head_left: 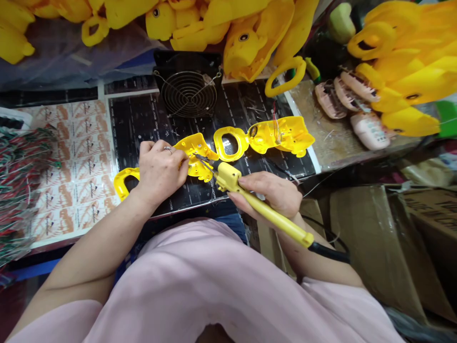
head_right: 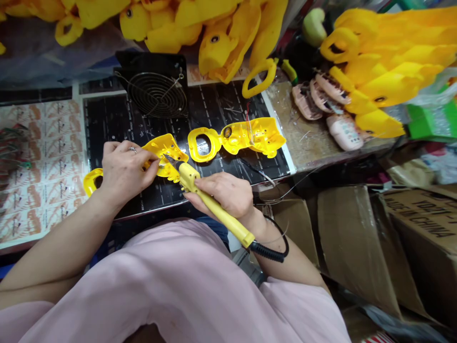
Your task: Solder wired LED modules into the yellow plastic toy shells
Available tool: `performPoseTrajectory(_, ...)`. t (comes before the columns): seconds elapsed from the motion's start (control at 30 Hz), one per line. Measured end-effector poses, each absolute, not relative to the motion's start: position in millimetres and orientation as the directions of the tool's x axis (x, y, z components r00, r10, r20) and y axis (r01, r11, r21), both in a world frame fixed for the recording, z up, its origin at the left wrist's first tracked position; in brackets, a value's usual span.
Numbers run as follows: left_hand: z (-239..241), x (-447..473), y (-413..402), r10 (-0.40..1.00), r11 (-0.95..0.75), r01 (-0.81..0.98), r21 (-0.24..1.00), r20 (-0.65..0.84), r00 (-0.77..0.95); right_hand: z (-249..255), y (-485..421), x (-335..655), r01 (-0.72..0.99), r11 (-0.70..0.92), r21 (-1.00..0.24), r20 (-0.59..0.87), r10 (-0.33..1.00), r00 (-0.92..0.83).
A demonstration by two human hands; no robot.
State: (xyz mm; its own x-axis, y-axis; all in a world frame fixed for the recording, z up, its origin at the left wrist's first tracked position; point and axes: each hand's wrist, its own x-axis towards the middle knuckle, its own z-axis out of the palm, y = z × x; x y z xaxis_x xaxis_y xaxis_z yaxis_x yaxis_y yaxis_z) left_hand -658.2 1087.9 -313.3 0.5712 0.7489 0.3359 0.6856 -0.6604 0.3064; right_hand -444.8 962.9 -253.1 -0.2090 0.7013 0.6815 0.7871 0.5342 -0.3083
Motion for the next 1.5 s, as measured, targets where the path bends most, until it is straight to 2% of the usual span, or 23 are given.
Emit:
performPoseTrajectory(0.4,-314.3,-652.2,1090.5,0.773,-0.635,0.707,0.313,0.287,0.567,-250.0,974.2,-447.0,0.782,0.597,-0.181,0.636,0.677,-0.370)
performPoseTrajectory(0.5,-313.1,-652.0,1090.5,0.780,-0.626,0.708,0.327,0.265,0.567,-244.9,970.3,-445.7,0.779,0.585,-0.227,0.659,0.680,-0.320)
performPoseTrajectory(0.7,-313.4,-653.3,1090.5,0.782,-0.623,0.715,0.316,0.243,0.574,-241.2,952.4,-442.1,0.822,0.442,-0.358,0.642,0.756,-0.127)
performPoseTrajectory(0.8,-314.9,-654.3,1091.3,0.769,-0.639,0.703,0.313,0.280,0.574,-241.0,949.1,-443.8,0.853,0.401,-0.334,0.654,0.751,-0.097)
performPoseTrajectory(0.97,-313.6,-658.5,1095.3,0.708,-0.695,0.687,0.213,0.372,0.601,-265.6,959.4,-462.1,0.875,0.363,-0.321,0.590,0.799,-0.115)
performPoseTrajectory(1.17,-315.5,-661.0,1102.5,0.647,-0.738,0.664,0.121,0.405,0.646,-321.6,986.5,-492.1,0.943,0.316,-0.106,0.444,0.864,-0.239)
performPoseTrajectory(1.27,-305.2,-663.4,1100.6,0.595,-0.769,0.635,0.076,0.448,0.667,-325.7,989.1,-493.9,0.948,0.314,-0.054,0.531,0.813,-0.239)
performPoseTrajectory(1.43,-253.1,-676.8,1111.4,0.628,-0.768,0.572,0.287,0.510,0.588,-298.4,968.1,-451.3,0.962,0.258,-0.090,0.735,0.669,-0.110)
performPoseTrajectory(1.5,-228.6,-674.4,1128.7,0.630,-0.764,0.574,0.294,0.528,0.569,-288.8,960.0,-419.8,0.986,0.143,-0.086,0.784,0.621,-0.022)
